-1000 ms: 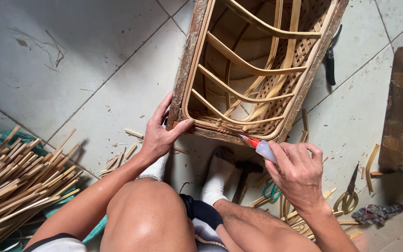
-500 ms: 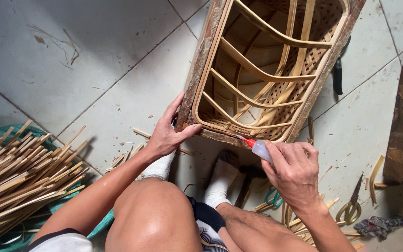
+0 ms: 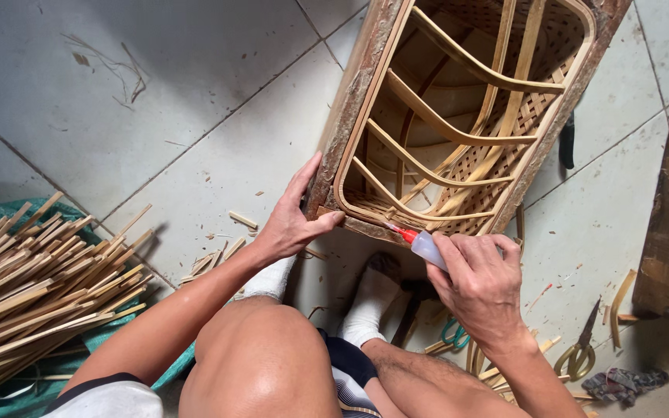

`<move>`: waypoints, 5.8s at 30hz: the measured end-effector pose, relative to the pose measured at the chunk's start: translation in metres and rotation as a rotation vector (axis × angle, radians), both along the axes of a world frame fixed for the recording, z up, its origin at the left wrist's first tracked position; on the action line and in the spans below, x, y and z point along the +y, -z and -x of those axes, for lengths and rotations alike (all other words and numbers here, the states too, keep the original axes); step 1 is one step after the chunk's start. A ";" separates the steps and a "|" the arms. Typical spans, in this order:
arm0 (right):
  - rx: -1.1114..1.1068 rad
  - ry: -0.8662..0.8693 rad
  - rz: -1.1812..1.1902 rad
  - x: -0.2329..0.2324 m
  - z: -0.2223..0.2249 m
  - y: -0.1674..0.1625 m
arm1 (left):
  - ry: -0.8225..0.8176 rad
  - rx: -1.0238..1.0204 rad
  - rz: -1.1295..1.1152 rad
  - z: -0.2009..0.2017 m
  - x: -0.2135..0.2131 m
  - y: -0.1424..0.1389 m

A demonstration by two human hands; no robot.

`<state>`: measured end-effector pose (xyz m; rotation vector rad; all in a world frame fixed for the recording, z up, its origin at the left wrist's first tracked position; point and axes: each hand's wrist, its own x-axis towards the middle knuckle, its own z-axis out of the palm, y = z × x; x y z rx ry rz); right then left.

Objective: The person sits on the floor with a bamboo basket held in a wooden frame mold, pressing and positioning bamboo strips across the basket body. They apply glue from a squeeze bottle along the basket rim, tap the frame with a hammer, trim with pliers, and rotate the basket to work on other sides.

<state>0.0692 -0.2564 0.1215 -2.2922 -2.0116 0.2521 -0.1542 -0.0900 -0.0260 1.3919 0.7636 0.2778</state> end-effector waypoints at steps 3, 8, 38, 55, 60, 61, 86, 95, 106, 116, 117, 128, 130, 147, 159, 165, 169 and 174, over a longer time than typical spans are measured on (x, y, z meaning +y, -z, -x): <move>-0.005 -0.014 0.007 0.003 0.001 -0.005 | 0.002 0.014 0.005 0.001 0.000 0.001; 0.059 0.021 -0.015 0.010 0.008 -0.005 | -0.006 0.013 -0.036 0.002 -0.001 0.004; -0.038 -0.079 0.035 0.054 -0.035 0.002 | -0.073 -0.028 -0.030 0.003 0.000 0.011; -0.212 -0.662 -0.099 0.180 -0.063 0.022 | -0.269 0.000 0.018 -0.011 -0.002 0.007; -0.243 -0.713 -0.125 0.187 -0.057 0.021 | -0.276 0.002 -0.013 -0.010 0.000 0.006; -0.262 -0.724 -0.123 0.188 -0.056 0.020 | -0.272 0.005 -0.015 -0.010 0.000 0.006; -0.346 -0.659 -0.189 0.212 -0.118 0.028 | -0.375 -0.066 -0.276 -0.016 0.003 -0.015; -0.458 -0.736 -0.195 0.220 -0.114 0.028 | -0.348 -0.033 -0.336 -0.014 0.004 -0.015; -0.616 -0.626 -0.306 0.249 -0.163 0.013 | -0.341 -0.028 -0.353 -0.014 0.008 -0.020; -0.494 -0.656 -0.242 0.252 -0.174 0.035 | -0.329 -0.006 -0.364 -0.015 0.008 -0.019; -0.510 -0.661 -0.243 0.254 -0.173 0.034 | -0.330 -0.006 -0.367 -0.016 0.008 -0.019; -0.546 -0.746 -0.245 0.272 -0.174 0.020 | -0.323 -0.004 -0.361 -0.017 0.009 -0.021; -0.552 -0.749 -0.256 0.276 -0.180 0.022 | -0.324 -0.009 -0.361 -0.017 0.009 -0.021; -0.523 -0.633 -0.329 0.298 -0.222 0.035 | -0.300 0.008 -0.368 -0.018 0.010 -0.020; -0.600 -0.682 -0.338 0.306 -0.222 0.033 | -0.300 0.003 -0.364 -0.018 0.009 -0.021; -0.579 -0.666 -0.406 0.312 -0.228 0.031 | -0.306 0.009 -0.363 -0.018 0.010 -0.020; -0.620 -0.595 -0.427 0.307 -0.236 0.037 | -0.308 0.006 -0.379 -0.018 0.008 -0.021; -0.516 -0.267 -0.337 0.270 -0.249 0.040 | -0.318 -0.001 -0.383 -0.018 0.008 -0.021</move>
